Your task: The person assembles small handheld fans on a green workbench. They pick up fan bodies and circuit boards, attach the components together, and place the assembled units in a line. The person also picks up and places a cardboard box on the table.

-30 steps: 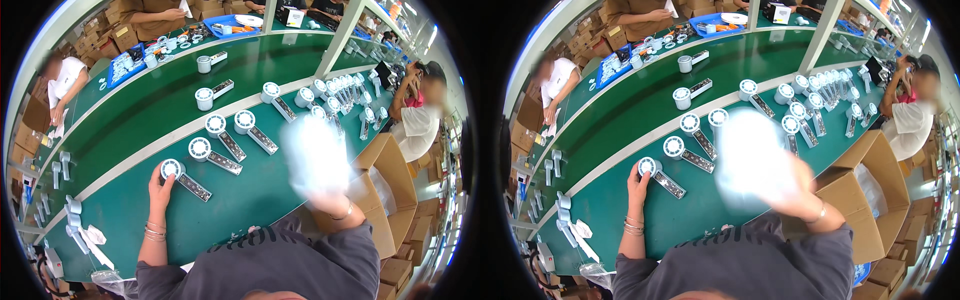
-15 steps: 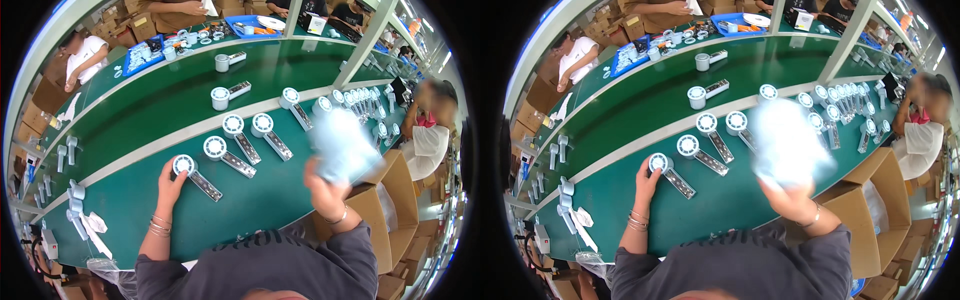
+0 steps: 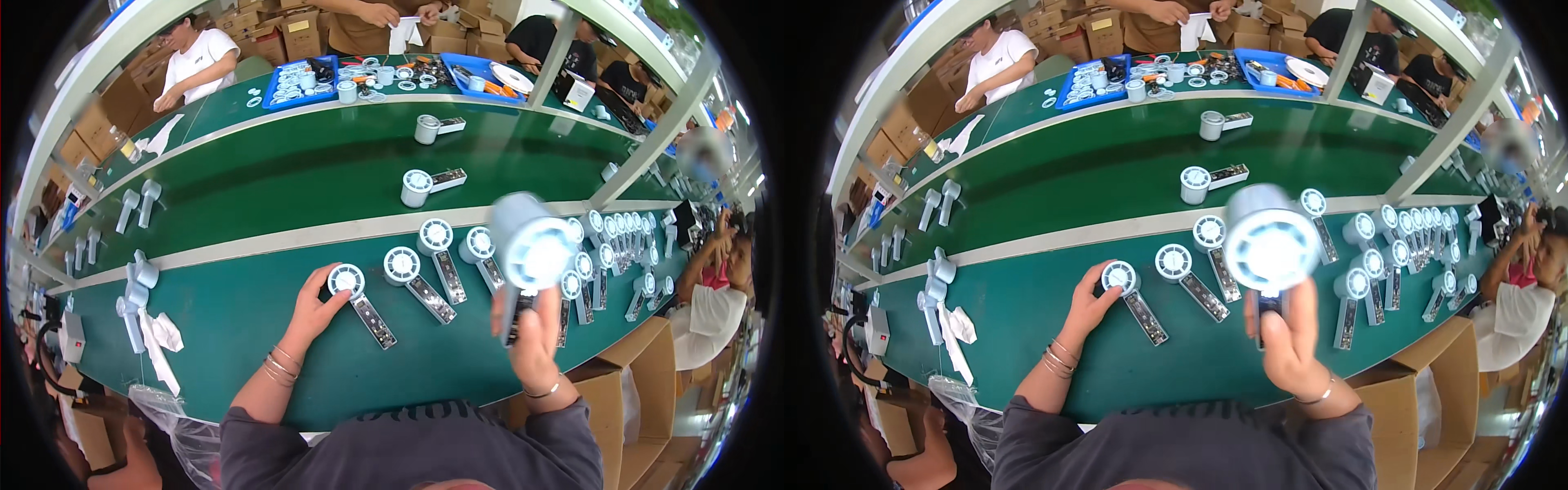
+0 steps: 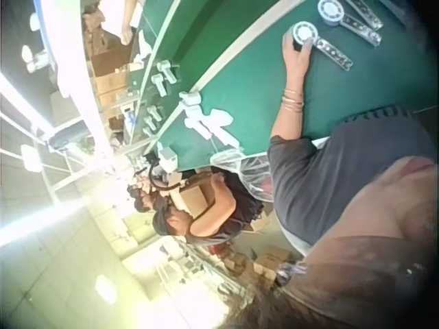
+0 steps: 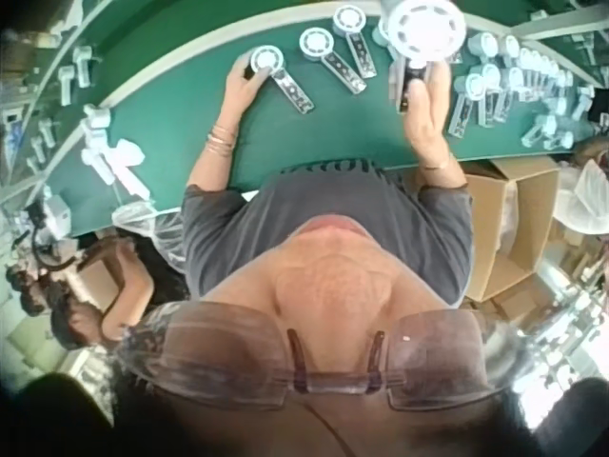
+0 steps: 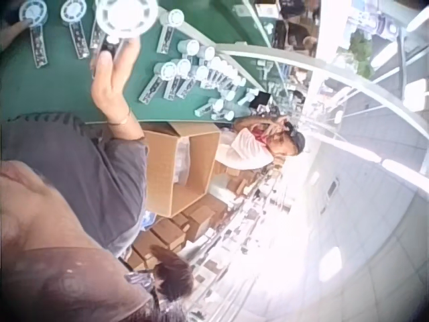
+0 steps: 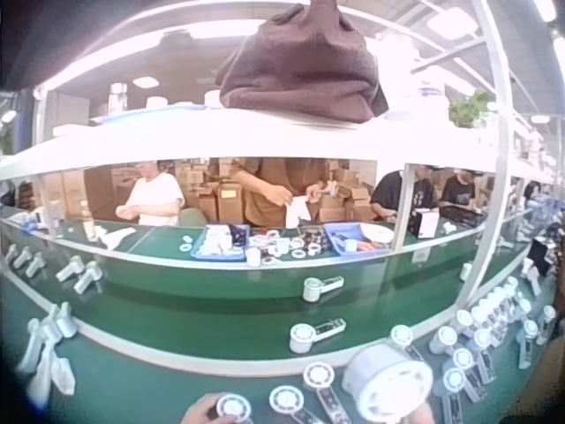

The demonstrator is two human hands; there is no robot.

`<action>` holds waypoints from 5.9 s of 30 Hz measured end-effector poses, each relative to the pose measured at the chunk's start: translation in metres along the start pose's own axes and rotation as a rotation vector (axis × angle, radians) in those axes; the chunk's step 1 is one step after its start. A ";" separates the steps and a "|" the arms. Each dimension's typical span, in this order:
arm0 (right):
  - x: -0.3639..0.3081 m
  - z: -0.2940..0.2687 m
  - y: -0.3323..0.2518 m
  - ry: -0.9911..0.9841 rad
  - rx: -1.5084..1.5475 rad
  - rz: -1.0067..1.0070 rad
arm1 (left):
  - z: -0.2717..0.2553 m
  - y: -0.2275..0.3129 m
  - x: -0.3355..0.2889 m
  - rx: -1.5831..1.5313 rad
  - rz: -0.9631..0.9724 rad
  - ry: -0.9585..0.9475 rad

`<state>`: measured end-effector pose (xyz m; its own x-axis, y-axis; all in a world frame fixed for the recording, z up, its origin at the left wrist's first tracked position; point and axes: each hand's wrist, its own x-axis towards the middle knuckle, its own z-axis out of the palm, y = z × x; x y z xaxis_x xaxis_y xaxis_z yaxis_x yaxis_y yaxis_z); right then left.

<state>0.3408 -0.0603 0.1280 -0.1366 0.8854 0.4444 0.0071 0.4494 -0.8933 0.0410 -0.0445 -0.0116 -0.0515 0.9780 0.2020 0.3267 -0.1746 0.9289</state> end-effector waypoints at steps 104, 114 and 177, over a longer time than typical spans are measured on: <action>0.060 -0.090 0.164 0.026 -0.760 0.344 | -0.079 -0.022 0.189 0.914 0.295 0.158; 0.041 -0.077 0.142 0.146 -0.726 0.339 | -0.021 -0.059 0.240 1.115 0.090 0.227; 0.021 -0.062 0.136 0.442 -0.234 0.170 | -0.068 0.098 -0.045 0.827 0.157 0.062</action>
<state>0.4003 0.0266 0.0202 0.3165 0.8908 0.3261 0.2206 0.2652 -0.9386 0.0108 -0.1139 0.0918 0.0087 0.9371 0.3490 0.9189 -0.1452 0.3668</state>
